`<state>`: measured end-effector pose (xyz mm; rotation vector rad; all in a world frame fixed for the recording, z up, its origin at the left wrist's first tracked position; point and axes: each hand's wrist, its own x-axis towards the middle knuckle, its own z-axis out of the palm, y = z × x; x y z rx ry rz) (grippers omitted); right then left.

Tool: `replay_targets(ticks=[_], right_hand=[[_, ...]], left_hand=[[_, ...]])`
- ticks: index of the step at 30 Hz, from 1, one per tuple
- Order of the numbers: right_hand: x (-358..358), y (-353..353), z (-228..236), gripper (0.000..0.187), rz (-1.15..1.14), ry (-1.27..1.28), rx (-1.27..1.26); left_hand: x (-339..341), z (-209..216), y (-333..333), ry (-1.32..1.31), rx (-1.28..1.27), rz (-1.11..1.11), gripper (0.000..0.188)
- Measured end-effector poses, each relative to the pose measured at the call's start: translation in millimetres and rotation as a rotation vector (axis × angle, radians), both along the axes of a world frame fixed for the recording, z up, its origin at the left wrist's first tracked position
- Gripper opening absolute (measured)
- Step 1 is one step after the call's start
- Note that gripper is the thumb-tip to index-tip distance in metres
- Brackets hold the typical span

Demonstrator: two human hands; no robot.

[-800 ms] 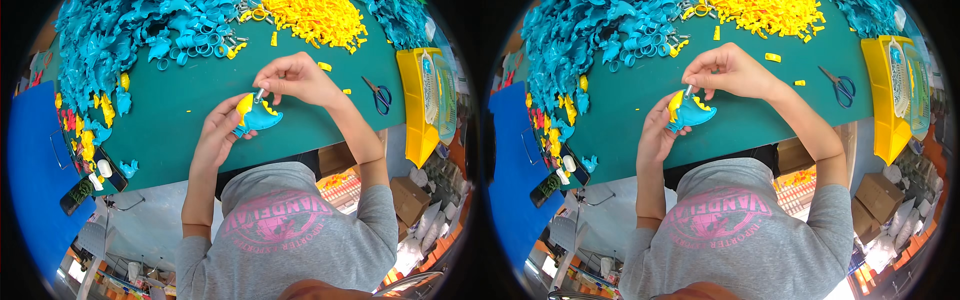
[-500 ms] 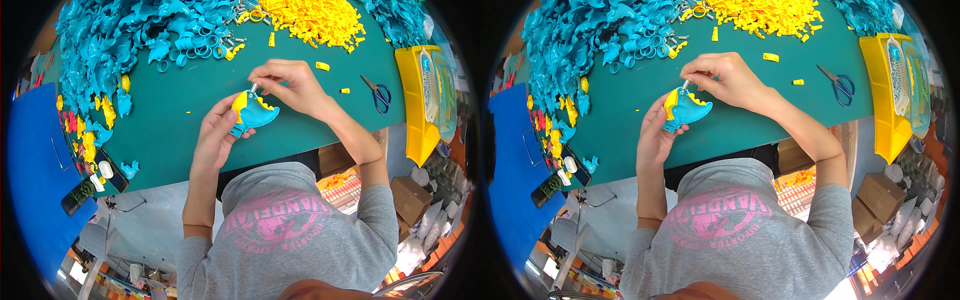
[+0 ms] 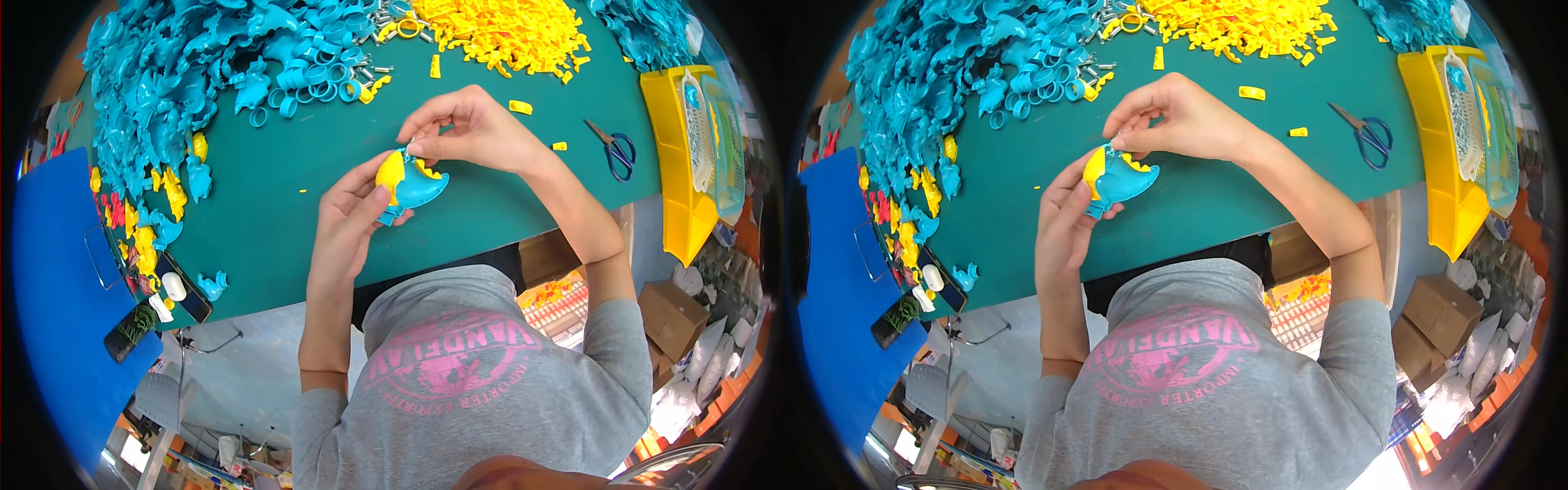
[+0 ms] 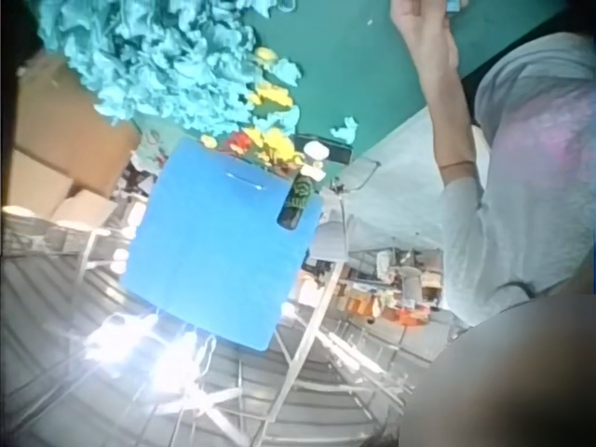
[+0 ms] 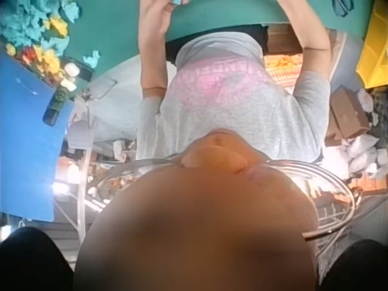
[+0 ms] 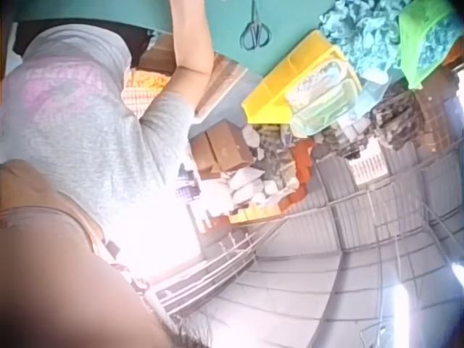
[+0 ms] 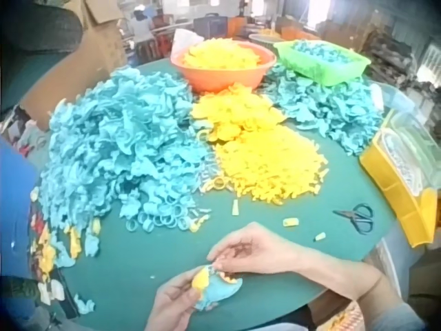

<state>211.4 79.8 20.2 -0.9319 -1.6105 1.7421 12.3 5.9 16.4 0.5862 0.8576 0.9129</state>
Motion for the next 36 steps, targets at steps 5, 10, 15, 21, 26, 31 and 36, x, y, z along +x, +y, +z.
replay_targets(ticks=[5, 10, 15, 21, 26, 31, 36], right_hand=[[0.2, 0.0, 8.2, 0.017, -0.046, -0.100, 0.081], [18.2, 8.5, 23.4, 0.017, -0.055, -0.142, 0.037], [173.5, 116.9, -23.6, 0.018, -1.065, -0.799, 0.685], [231.9, 156.9, -33.2, 0.016, -0.994, -1.209, 0.813], [219.1, 117.5, 12.8, 0.015, -0.739, -1.071, 0.715], [99.9, 33.7, 51.8, 0.015, 0.188, -0.519, 0.433], [34.6, 7.7, 20.5, 0.017, 0.526, -0.652, 0.511]], left_hand=[[0.1, 1.4, 7.6, 0.055, 0.065, -0.008, 0.042], [-3.1, -9.2, 5.7, -0.022, 0.080, -0.078, 0.050], [-3.3, -15.3, 6.9, -0.221, -0.035, 0.050, 0.061], [-14.6, -23.2, 5.1, -0.297, -0.126, 0.130, 0.064], [-26.8, -27.5, 0.1, -0.384, -0.107, 0.150, 0.074], [-30.6, -26.7, -5.7, -0.392, -0.014, 0.145, 0.084], [-28.4, -23.7, -5.1, -0.386, 0.008, 0.088, 0.089]])
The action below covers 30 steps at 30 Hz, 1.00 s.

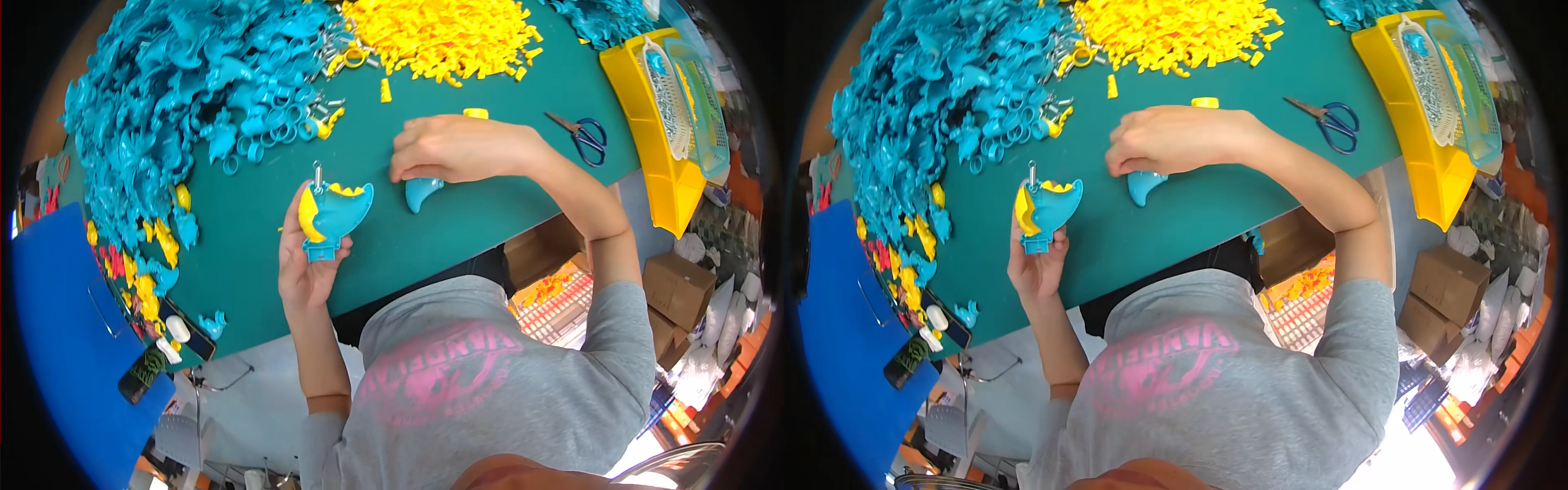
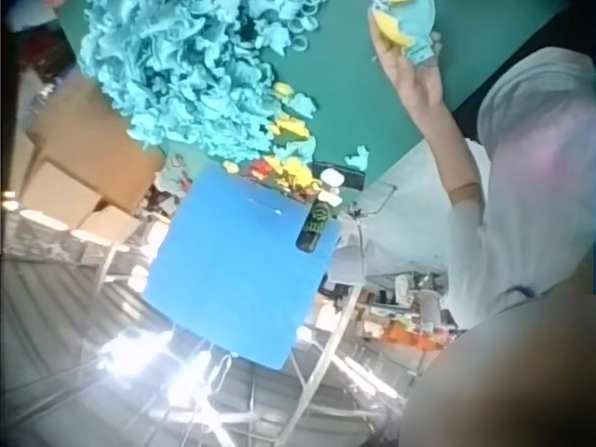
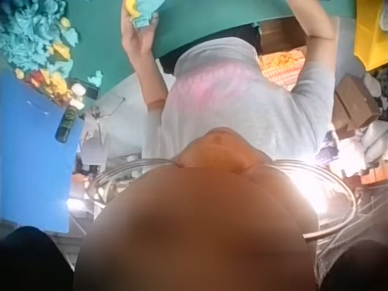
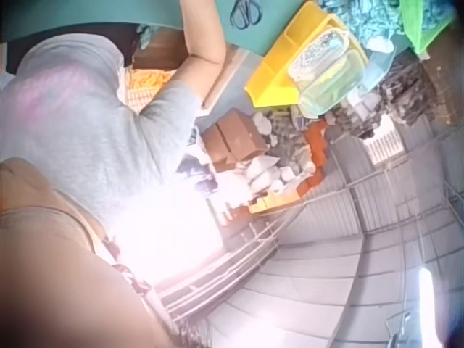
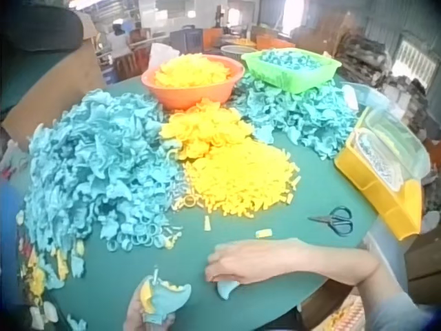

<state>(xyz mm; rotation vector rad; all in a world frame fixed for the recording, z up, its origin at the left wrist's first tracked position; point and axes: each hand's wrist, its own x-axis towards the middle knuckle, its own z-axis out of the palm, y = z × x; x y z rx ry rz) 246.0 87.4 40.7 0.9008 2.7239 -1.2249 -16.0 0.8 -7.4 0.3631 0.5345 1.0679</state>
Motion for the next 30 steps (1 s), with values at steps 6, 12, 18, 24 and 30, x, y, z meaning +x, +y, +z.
replay_targets(ticks=[6, 12, 18, 24, 30], right_hand=[[-18.2, -32.4, -10.6, 0.034, -0.420, -0.155, 0.477], [-22.0, -45.9, -12.4, 0.034, 0.032, -0.014, 0.486], [-16.5, -61.7, -31.4, 0.052, -0.274, 0.126, 0.448], [-27.7, -74.8, -39.0, 0.068, -0.405, 0.115, 0.330], [-19.6, -71.2, -42.9, 0.069, -0.433, 0.194, 0.294]], left_hand=[[-13.2, -8.1, -17.3, 0.019, 0.023, 0.099, 0.087], [-17.8, -13.4, -17.5, 0.055, 0.021, 0.132, 0.086], [-13.7, -6.5, -13.6, 0.127, 0.040, 0.117, 0.082], [-4.3, -2.8, -12.0, 0.275, 0.077, 0.125, 0.075], [5.4, -1.1, -11.7, 0.281, 0.109, 0.132, 0.071]])
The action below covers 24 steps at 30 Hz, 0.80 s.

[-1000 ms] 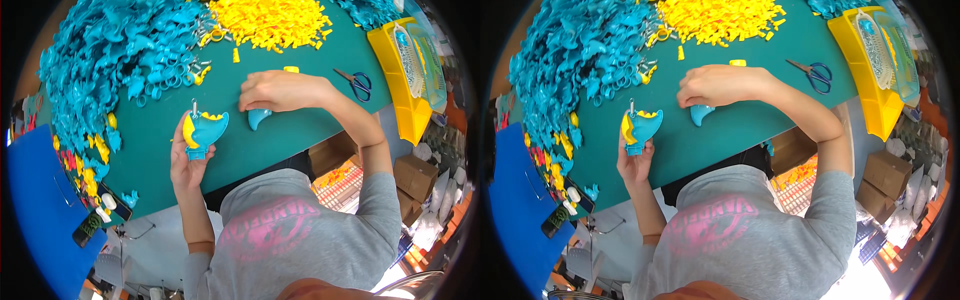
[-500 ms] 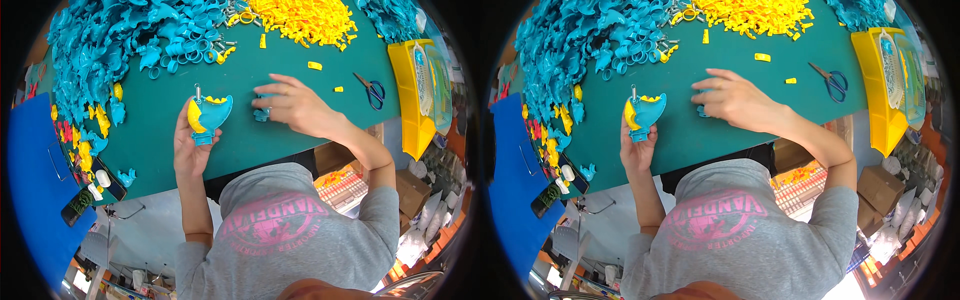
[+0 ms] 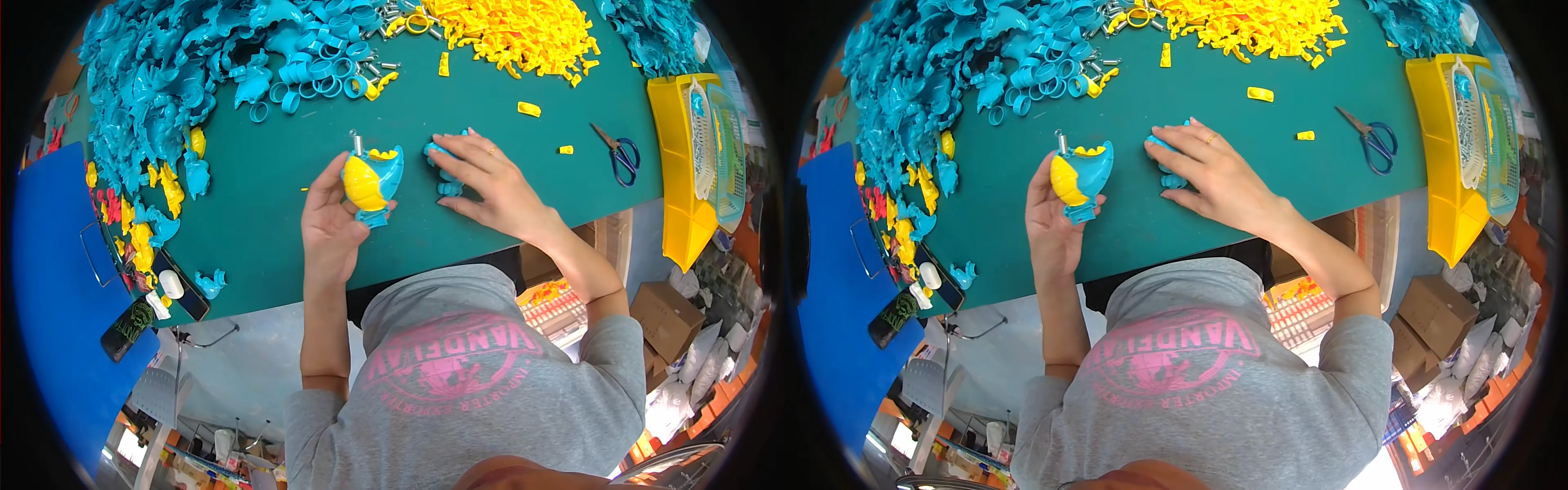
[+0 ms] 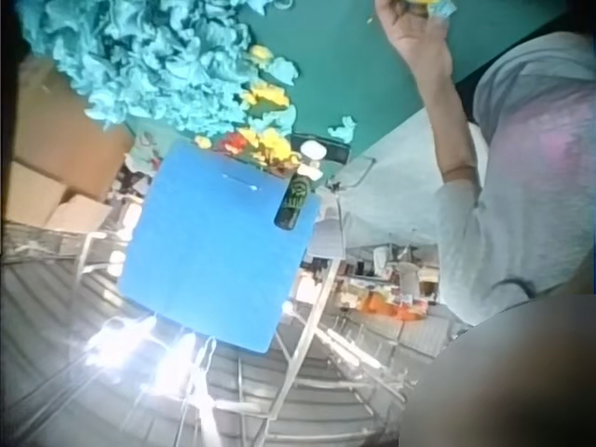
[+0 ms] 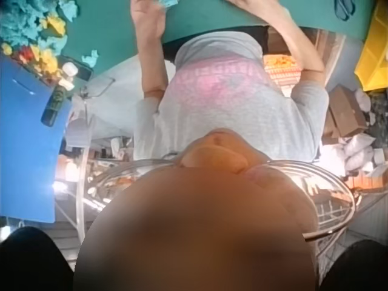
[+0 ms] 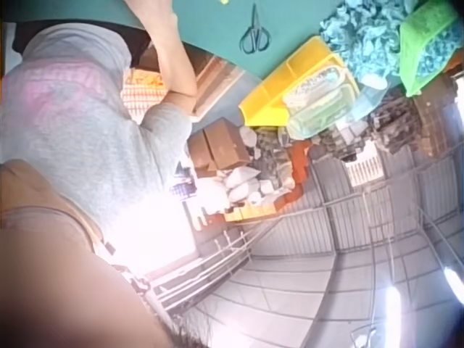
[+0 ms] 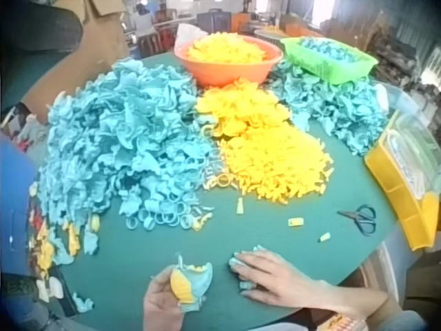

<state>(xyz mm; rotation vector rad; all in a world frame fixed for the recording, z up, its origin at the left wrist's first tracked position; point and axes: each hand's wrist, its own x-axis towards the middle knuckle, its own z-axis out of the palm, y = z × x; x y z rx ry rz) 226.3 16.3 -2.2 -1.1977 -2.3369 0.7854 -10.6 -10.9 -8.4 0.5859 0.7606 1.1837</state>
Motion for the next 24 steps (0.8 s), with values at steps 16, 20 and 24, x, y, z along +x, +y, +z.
replay_targets(ticks=[16, 20, 24], right_hand=[[-8.7, -0.6, 29.8, 0.074, 0.048, 0.557, -0.063], [-9.7, -1.9, 28.1, 0.074, 0.065, 0.563, -0.077], [-17.7, -6.3, 23.6, 0.065, -0.003, 0.615, -0.125]], left_hand=[[30.1, 13.3, -7.5, 0.135, 0.208, -0.100, 0.072], [29.7, 10.6, -8.8, 0.167, 0.239, -0.118, 0.071], [33.0, 12.2, -9.5, 0.197, 0.226, -0.042, 0.075]])
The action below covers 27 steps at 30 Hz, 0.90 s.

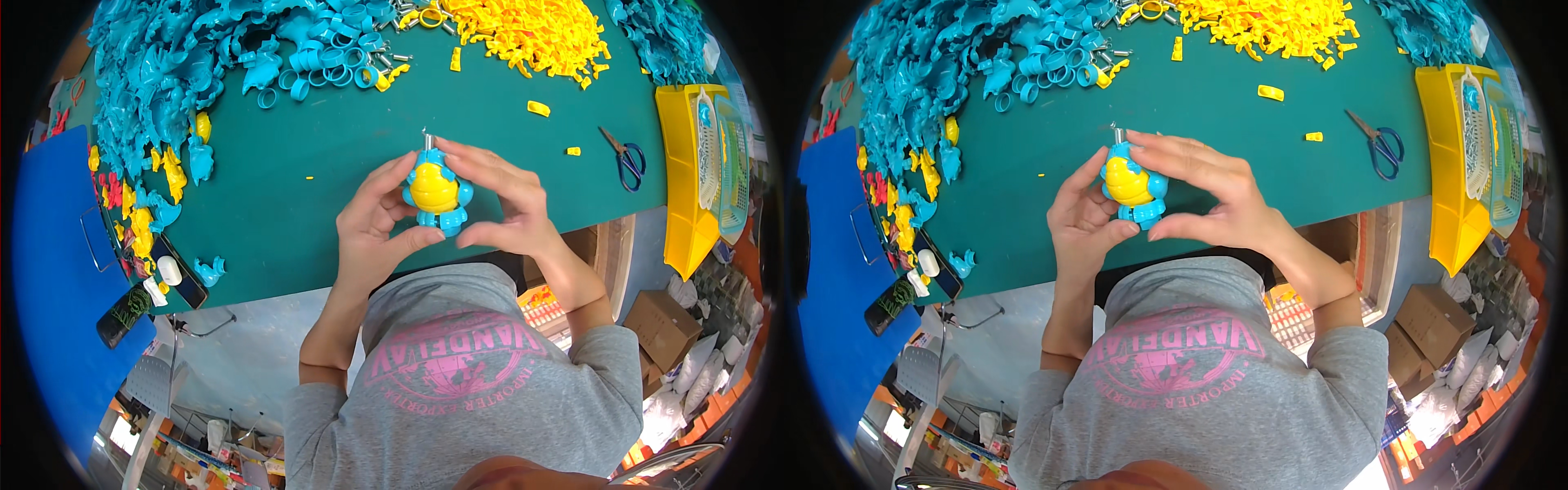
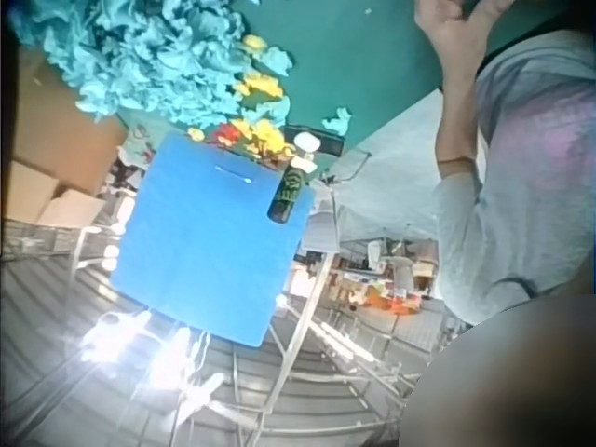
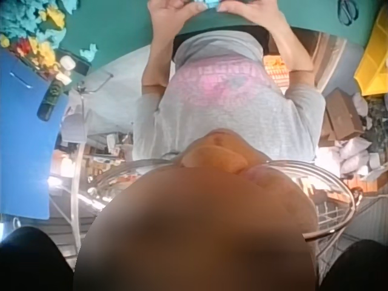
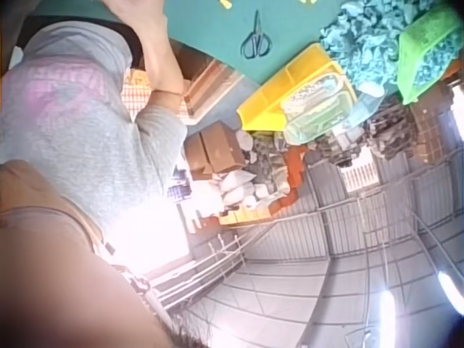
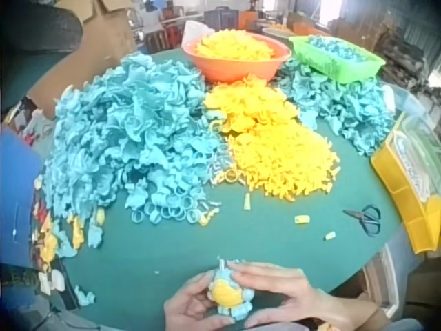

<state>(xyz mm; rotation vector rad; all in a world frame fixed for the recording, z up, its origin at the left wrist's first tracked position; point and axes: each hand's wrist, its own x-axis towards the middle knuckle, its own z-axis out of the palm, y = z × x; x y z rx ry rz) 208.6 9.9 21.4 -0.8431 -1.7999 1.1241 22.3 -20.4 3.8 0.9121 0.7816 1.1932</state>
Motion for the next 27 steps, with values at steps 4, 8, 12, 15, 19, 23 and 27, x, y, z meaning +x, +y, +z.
replay_targets(ticks=[4, 8, 12, 15, 19, 23, 27], right_hand=[[-1.3, -0.1, -1.3, 0.048, 0.004, 0.190, -0.144], [4.4, 8.8, -7.3, 0.044, 0.094, 0.194, -0.056], [6.3, 10.7, -12.6, 0.047, 0.135, 0.204, 0.022], [-1.6, 10.3, -11.4, 0.055, 0.117, 0.235, -0.079], [-4.2, 8.2, -0.6, 0.064, 0.105, 0.591, -0.718], [-8.4, 2.1, 3.3, 0.057, -0.052, -0.142, -0.022], [-11.4, 2.5, 4.5, 0.049, -0.065, -0.126, 0.004]], left_hand=[[-3.0, 2.9, 3.7, -0.192, -0.096, -0.075, 0.073], [-5.5, 1.4, 5.1, -0.202, -0.114, -0.102, 0.074], [0.1, 7.4, 1.9, -0.093, -0.089, -0.068, 0.074], [1.6, 10.2, -1.4, -0.005, -0.039, -0.032, 0.074], [-3.1, 7.7, -0.6, 0.034, 0.016, -0.043, 0.065], [0.0, 2.3, 2.6, 0.193, 0.114, 0.018, 0.052], [1.3, 1.3, 2.3, 0.201, 0.104, 0.096, 0.041]])
